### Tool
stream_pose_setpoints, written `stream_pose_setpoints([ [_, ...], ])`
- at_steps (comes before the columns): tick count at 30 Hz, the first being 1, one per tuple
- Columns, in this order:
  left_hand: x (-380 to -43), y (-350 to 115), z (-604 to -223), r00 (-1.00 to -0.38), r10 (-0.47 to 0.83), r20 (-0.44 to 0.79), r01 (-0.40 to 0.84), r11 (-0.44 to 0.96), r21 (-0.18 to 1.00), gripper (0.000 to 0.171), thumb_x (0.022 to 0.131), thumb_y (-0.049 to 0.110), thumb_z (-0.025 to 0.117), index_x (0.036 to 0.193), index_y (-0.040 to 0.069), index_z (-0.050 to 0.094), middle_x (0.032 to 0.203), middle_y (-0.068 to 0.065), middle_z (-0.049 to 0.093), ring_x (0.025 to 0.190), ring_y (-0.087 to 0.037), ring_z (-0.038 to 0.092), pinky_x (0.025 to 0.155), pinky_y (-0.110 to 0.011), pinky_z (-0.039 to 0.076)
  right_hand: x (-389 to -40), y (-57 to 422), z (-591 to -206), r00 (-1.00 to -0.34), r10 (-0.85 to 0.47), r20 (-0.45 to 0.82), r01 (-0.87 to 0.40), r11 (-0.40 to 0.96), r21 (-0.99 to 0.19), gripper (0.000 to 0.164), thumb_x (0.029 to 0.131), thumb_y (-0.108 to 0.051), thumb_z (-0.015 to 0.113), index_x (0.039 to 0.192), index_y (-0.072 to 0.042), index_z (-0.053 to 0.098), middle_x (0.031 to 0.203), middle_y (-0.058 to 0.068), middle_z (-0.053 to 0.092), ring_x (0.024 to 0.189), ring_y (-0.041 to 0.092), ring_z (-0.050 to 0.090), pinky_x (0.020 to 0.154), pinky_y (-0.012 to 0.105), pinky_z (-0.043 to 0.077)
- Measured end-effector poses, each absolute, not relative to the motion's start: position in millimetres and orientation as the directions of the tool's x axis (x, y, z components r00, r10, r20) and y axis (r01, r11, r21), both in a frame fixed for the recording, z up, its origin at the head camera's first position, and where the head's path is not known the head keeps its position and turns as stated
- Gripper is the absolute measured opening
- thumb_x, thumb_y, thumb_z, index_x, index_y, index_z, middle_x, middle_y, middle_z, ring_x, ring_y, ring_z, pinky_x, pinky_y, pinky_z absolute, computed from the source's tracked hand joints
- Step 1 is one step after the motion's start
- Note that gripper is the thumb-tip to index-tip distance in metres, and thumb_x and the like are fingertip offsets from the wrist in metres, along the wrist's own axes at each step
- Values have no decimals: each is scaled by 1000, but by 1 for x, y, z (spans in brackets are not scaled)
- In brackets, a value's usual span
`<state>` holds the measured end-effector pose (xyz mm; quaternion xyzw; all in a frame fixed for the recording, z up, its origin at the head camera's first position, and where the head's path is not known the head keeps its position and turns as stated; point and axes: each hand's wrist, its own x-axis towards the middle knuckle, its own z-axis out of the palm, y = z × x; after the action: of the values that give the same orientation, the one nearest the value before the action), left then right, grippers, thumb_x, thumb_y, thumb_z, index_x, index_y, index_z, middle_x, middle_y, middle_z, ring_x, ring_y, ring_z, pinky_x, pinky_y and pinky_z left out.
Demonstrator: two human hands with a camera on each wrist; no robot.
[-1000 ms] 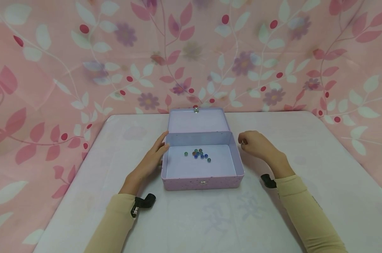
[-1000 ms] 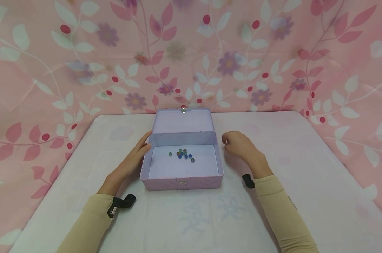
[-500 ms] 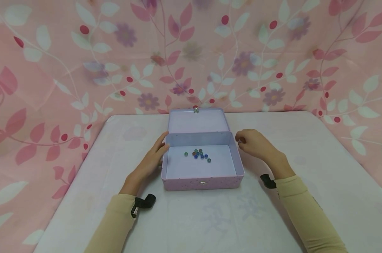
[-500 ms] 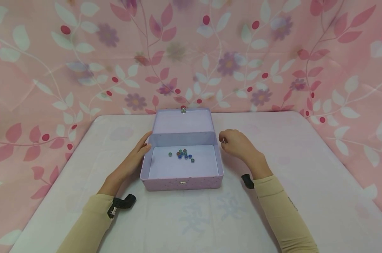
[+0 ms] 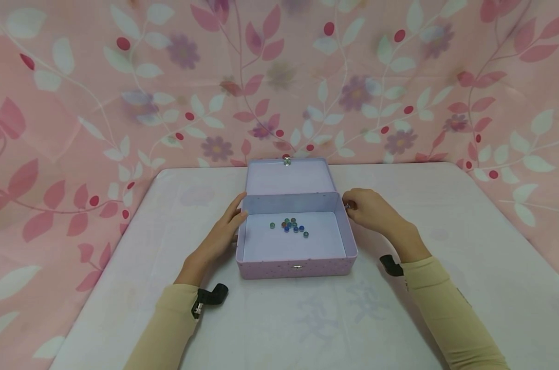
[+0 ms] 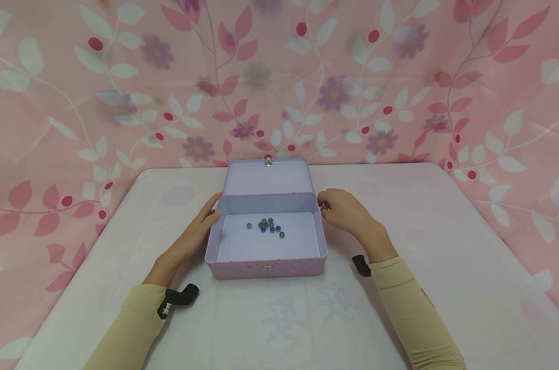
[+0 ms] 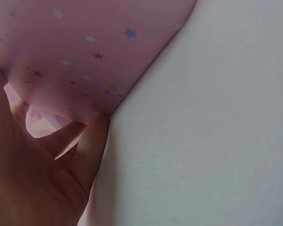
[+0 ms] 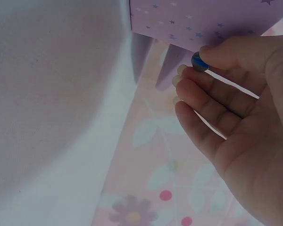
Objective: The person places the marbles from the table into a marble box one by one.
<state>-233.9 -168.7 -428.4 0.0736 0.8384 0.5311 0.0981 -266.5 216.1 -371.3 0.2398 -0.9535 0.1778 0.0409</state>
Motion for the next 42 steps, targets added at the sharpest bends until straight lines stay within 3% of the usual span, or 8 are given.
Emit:
stream_pose_setpoints([
  [6,-235,-169,-428,-968,233,-97,11,423,906,52,104,53,37,149,61,12,167,1,16,153,-31,22,106,-62,44,-265,216,-369,-882,-439,171,-471,818,-329,16,85,1,58,94,-4,71,82,6,63,77,21,55,71,36,46],
  [19,-216,-161,-394,-959,252,-128,-7,430,903,60,104,54,36,158,44,10,167,-7,15,153,-35,20,110,-61,40,-257,212,-355,-856,-442,270,-515,779,-358,15,86,1,62,98,-3,71,88,7,67,82,22,59,76,38,51],
  [27,-215,-161,-395,-959,253,-125,-6,426,905,61,104,55,37,158,45,10,168,-5,14,154,-34,19,110,-62,40,-248,203,-348,-837,-467,284,-544,762,-350,14,88,0,65,100,-4,71,94,6,68,88,22,62,81,39,55],
  [42,-217,-162,-396,-958,254,-129,-13,415,910,57,106,47,36,157,46,10,168,-2,12,155,-31,16,110,-62,40,-239,177,-357,-802,-549,236,-597,745,-298,12,87,-2,68,96,-10,70,88,0,63,82,17,56,75,32,50],
])
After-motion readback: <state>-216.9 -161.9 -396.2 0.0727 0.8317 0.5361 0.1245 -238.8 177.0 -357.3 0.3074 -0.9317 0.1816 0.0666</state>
